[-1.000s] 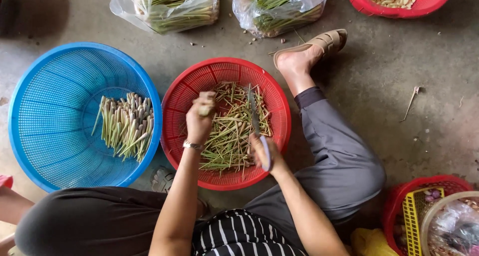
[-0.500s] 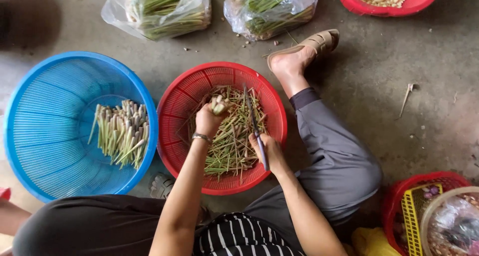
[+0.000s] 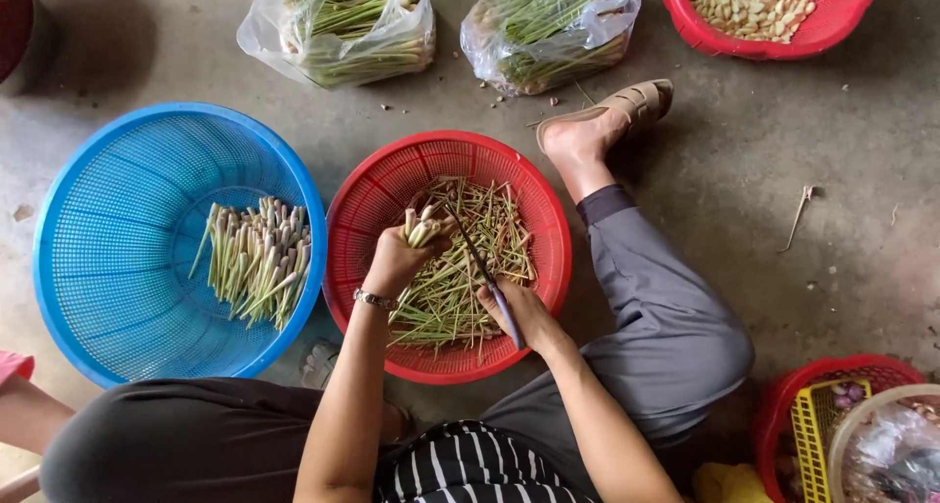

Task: Trimming the ends of lemongrass stalks with scissors and sorting them into baskets

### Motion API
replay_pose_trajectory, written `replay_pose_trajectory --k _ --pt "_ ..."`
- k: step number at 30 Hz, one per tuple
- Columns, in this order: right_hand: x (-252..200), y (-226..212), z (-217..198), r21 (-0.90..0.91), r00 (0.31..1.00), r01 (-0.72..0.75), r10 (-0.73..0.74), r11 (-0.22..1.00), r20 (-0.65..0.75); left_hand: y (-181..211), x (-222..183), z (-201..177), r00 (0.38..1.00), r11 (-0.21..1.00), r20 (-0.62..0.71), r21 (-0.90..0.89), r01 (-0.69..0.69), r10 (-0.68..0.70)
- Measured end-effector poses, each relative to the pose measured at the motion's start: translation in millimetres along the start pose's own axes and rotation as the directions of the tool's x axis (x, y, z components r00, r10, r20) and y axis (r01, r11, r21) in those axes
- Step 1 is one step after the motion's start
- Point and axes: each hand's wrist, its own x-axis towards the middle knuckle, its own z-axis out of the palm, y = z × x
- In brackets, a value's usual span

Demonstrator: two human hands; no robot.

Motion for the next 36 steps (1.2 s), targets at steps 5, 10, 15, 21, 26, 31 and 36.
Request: replay_pose_trajectory --k 5,10,15,21,26,31,36 --pt "20 41 14 0.051 0.999 -0.009 0.010 0.999 -0.033 7 0 4 1.000 1.000 0.028 -0.004 0.015 -0.015" --pt "23 51 21 0.065 0.997 -0.019 0.024 0.998 -0.073 -12 6 -3 0.998 0.996 0.034 0.079 0.041 -0.044" --pt "5 14 12 0.000 0.984 -0.075 0.074 0.997 -0.164 -11 7 -6 0.999 0.985 0.027 0.170 0.028 -0.033" --pt "7 30 28 0.398 0.995 -0.016 0.054 0.917 -0.085 -17 27 -28 0.989 0.998 -0.130 0.006 -0.065 0.065" --pt "-24 9 37 0.648 0.939 -0.006 -0.219 0.761 0.266 0 10 -18 0.794 0.895 -0.460 0.002 -0.447 0.398" --pt "-5 24 53 0.681 0.905 -0.134 -0.191 0.720 0.380 -69 34 -19 0.823 0.876 -0.503 -0.231 -0.422 0.264" --pt "0 -1 34 0.720 0.975 -0.066 -0.108 0.691 0.194 -55 22 10 0.855 0.868 -0.416 -0.244 -0.433 0.310"
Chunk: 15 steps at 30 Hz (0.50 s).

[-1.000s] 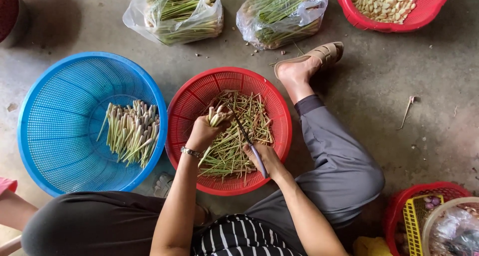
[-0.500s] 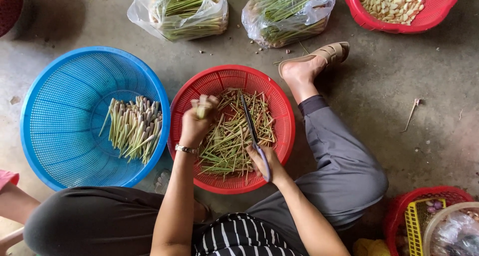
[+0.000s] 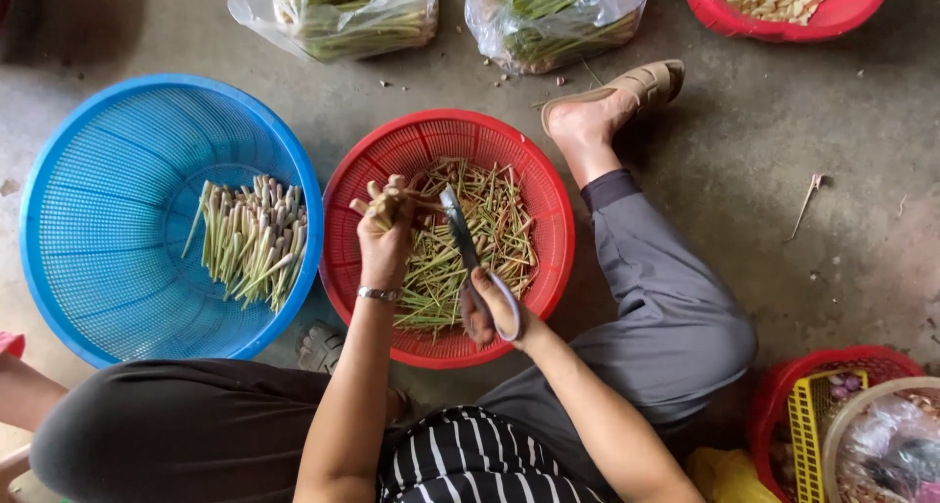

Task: Trimming the ends of lemongrass stalks with scissors and sorting them into baskets

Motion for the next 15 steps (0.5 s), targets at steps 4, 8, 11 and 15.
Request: replay_pose_trajectory --k 4,8,11,15 --pt "11 14 -24 -0.045 0.980 0.033 -0.041 0.998 -0.192 22 6 13 0.997 0.993 0.061 0.105 -0.062 0.056" --pt "19 22 -53 -0.168 0.901 0.086 -0.149 0.982 -0.407 -75 8 -16 0.942 0.771 0.335 0.599 -0.214 0.001" --pt "18 10 -52 -0.148 0.869 0.107 -0.165 0.983 -0.467 -149 -8 -37 0.866 0.321 0.418 0.889 -0.327 -0.273" --pt "12 8 -51 -0.128 0.877 0.069 -0.121 0.989 -0.465 -198 -20 -64 0.775 0.051 0.227 0.968 -0.244 -0.590"
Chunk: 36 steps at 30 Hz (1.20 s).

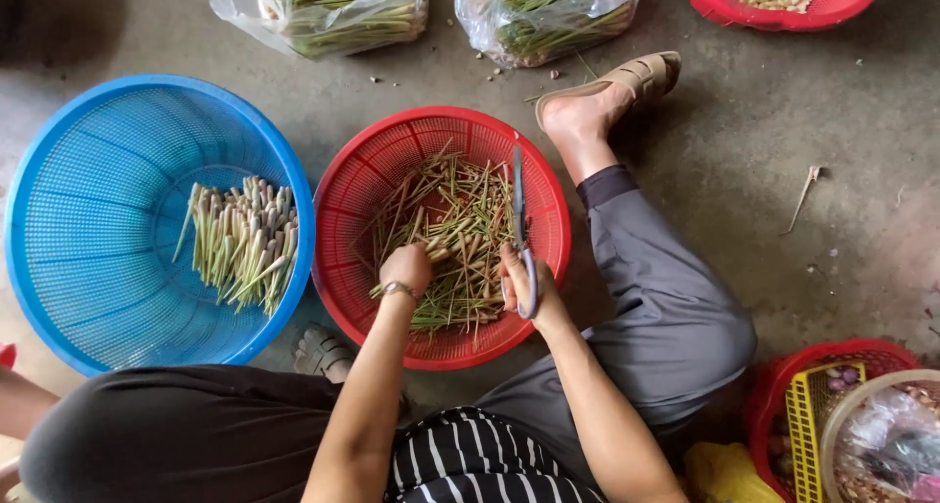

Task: Trimming the ends of lemongrass stalks with scissors and sorting them into baskets

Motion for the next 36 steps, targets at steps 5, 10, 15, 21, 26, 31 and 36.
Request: replay_pose_trajectory --k 5,10,15,21,26,31,36 --pt "13 17 -6 -0.226 0.995 -0.055 0.072 0.973 0.069 -5 -25 -79 0.994 0.862 -0.090 -0.508 0.009 -0.063" --pt "23 22 4 -0.452 0.976 -0.023 0.117 0.892 0.182 21 -87 -198 0.998 0.589 -0.055 -0.808 -0.033 -0.018" --pt "25 38 -2 -0.538 0.965 -0.045 0.175 0.842 0.193 33 -116 -230 0.989 0.528 0.039 -0.848 -0.042 0.141" --pt "13 11 1 -0.462 0.966 -0.101 0.198 0.881 0.167 20 -99 -208 0.986 0.560 0.002 -0.823 -0.093 0.165" --pt "40 57 -6 -0.551 0.970 0.008 0.128 0.834 0.207 38 -101 -210 0.991 0.519 -0.005 -0.851 -0.074 0.135" --pt "21 23 0 -0.573 0.969 0.011 0.133 0.820 0.208 38 -89 -189 0.988 0.575 -0.041 -0.809 -0.119 0.146" --pt "12 30 4 -0.484 0.981 -0.076 0.151 0.872 0.118 44 -100 -216 0.961 0.398 -0.276 -0.884 -0.245 -0.020"
